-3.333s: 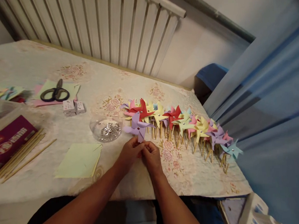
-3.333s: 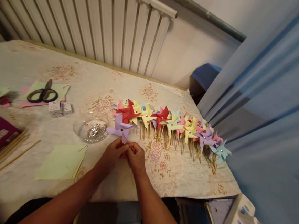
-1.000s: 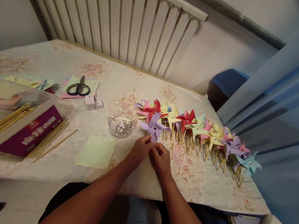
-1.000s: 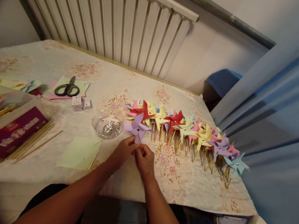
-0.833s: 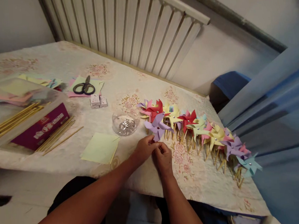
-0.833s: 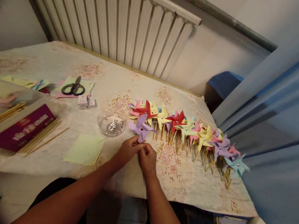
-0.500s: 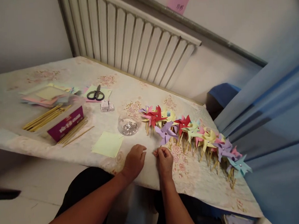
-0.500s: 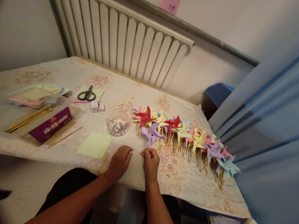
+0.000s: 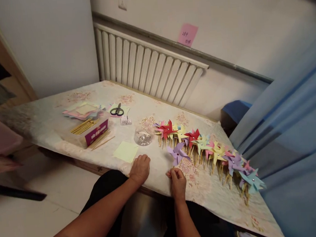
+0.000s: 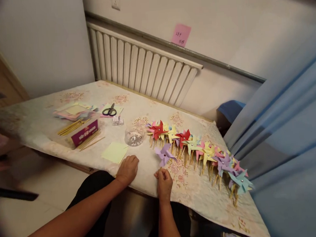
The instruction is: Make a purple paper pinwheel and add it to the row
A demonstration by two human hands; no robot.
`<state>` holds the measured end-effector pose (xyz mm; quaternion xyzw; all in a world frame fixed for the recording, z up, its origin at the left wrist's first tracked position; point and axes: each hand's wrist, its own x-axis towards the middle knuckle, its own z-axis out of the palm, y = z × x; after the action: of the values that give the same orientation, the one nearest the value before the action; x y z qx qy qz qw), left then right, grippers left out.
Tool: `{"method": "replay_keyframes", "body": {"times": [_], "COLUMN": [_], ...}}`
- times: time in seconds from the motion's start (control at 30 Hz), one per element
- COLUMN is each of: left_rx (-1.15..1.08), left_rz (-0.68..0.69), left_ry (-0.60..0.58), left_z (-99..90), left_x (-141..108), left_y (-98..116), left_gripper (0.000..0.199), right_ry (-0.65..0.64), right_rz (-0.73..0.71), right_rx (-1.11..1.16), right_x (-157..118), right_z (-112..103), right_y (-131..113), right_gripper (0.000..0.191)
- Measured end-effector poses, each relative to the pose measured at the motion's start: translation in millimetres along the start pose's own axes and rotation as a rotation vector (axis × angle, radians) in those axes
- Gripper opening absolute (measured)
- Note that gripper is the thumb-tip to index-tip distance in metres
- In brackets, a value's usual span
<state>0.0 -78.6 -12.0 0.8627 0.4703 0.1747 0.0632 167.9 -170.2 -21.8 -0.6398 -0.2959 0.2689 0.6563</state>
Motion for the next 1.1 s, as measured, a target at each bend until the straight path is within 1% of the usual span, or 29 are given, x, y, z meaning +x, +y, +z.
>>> {"method": "replay_keyframes", "body": {"times": [0.13, 0.27, 0.53, 0.8, 1.1], "left_rx": [0.024, 0.034, 0.052, 0.060, 0.072], "left_rz": [0.004, 0.010, -0.005, -0.030, -0.026], "left_ry": [-0.005, -0.019, -0.041, -0.051, -0.046], "left_z": [-3.5, -4.9, -6.6, -8.4, -8.2], "left_x": [-2, 2, 4, 4, 3], "left_y": [-3, -5, -6, -5, -4], "left_gripper": [0.025, 0.025, 0.025, 0.025, 0.024], "right_ry": [0.005, 0.002, 0.035, 0.033, 0.028], "right_rz": [0.009, -0.012, 0.008, -0.010, 0.018], "right_rx": [-0.001, -0.013, 0.001, -0.006, -0.015], "right_x": [-8, -14, -15, -15, -14], "right_z": [-8, -12, -8, -6, -4], "right_y": [3, 2, 3, 4, 2], "right_gripper": [0.029, 0.029, 0.031, 0.028, 0.030]}}
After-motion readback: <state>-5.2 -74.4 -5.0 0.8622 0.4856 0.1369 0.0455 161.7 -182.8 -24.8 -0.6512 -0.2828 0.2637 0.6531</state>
